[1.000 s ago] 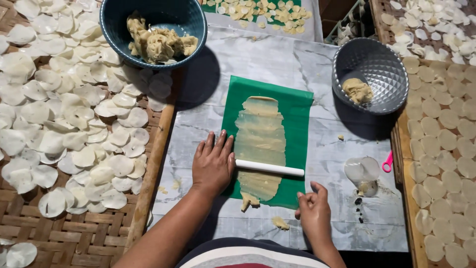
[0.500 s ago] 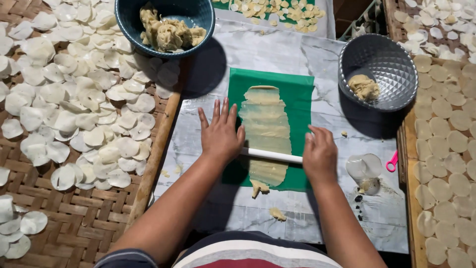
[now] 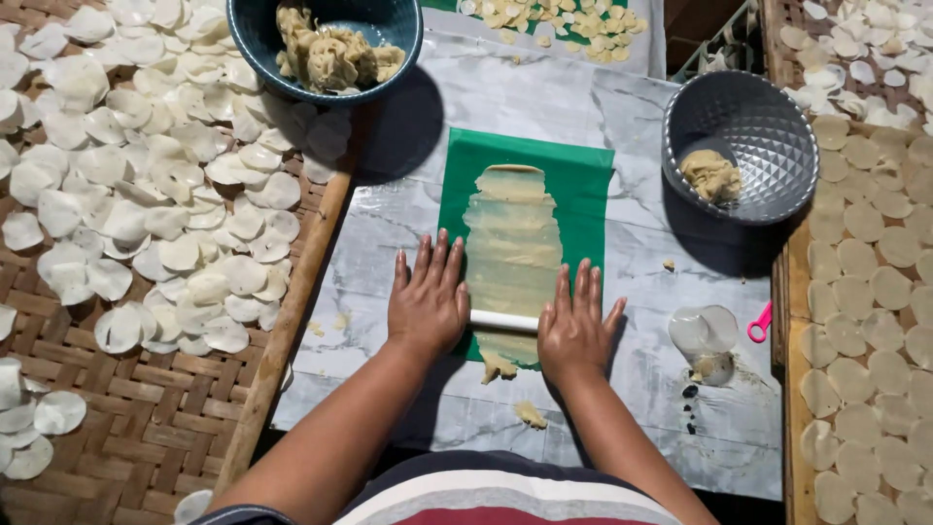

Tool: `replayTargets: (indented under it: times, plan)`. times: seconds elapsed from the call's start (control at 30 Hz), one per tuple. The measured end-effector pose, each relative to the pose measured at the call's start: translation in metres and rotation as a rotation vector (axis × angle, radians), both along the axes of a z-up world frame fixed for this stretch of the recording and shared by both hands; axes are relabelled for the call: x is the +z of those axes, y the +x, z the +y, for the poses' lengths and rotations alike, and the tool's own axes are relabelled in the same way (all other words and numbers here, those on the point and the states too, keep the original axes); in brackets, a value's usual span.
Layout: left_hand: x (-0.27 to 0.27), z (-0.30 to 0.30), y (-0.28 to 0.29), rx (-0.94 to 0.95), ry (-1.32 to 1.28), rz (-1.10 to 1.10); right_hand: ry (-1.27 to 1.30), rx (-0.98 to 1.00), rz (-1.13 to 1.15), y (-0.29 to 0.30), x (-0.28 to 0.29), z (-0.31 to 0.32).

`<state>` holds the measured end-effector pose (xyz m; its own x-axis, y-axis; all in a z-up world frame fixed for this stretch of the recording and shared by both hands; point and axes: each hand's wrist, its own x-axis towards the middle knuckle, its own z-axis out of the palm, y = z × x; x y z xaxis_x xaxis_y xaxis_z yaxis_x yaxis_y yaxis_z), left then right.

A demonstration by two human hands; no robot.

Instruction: Rolling out dough on a mat using a small rolling pin to flatten it

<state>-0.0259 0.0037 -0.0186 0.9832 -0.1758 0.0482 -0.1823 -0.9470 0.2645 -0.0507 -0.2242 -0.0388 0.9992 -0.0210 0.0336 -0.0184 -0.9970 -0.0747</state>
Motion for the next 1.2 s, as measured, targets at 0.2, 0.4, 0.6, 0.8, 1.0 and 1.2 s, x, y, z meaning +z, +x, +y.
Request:
replayTargets:
  times: [0.2, 0.4, 0.6, 0.8, 1.0, 1.2]
  plan:
    - [0.001, -0.003, 0.061, 0.069, 0.001, 0.218, 0.013, -0.043, 0.187, 0.060, 0.006, -0.004]
    - [-0.010, 0.001, -0.019, 0.033, 0.016, -0.007, -0.066, 0.088, 0.038, -0.021, 0.009, 0.001]
    - [-0.009, 0.001, -0.004, 0.053, -0.024, 0.141, -0.042, 0.111, -0.036, -0.010, -0.009, -0.003]
    - [0.011, 0.001, 0.011, 0.085, -0.028, 0.214, -0.017, 0.135, -0.134, 0.006, -0.002, 0.002]
    - [0.000, 0.006, -0.040, 0.053, -0.010, 0.139, 0.033, 0.144, -0.054, -0.046, -0.019, -0.004]
    - [0.014, 0.002, 0.031, 0.112, -0.007, 0.261, 0.032, 0.130, -0.088, 0.026, -0.018, -0.003]
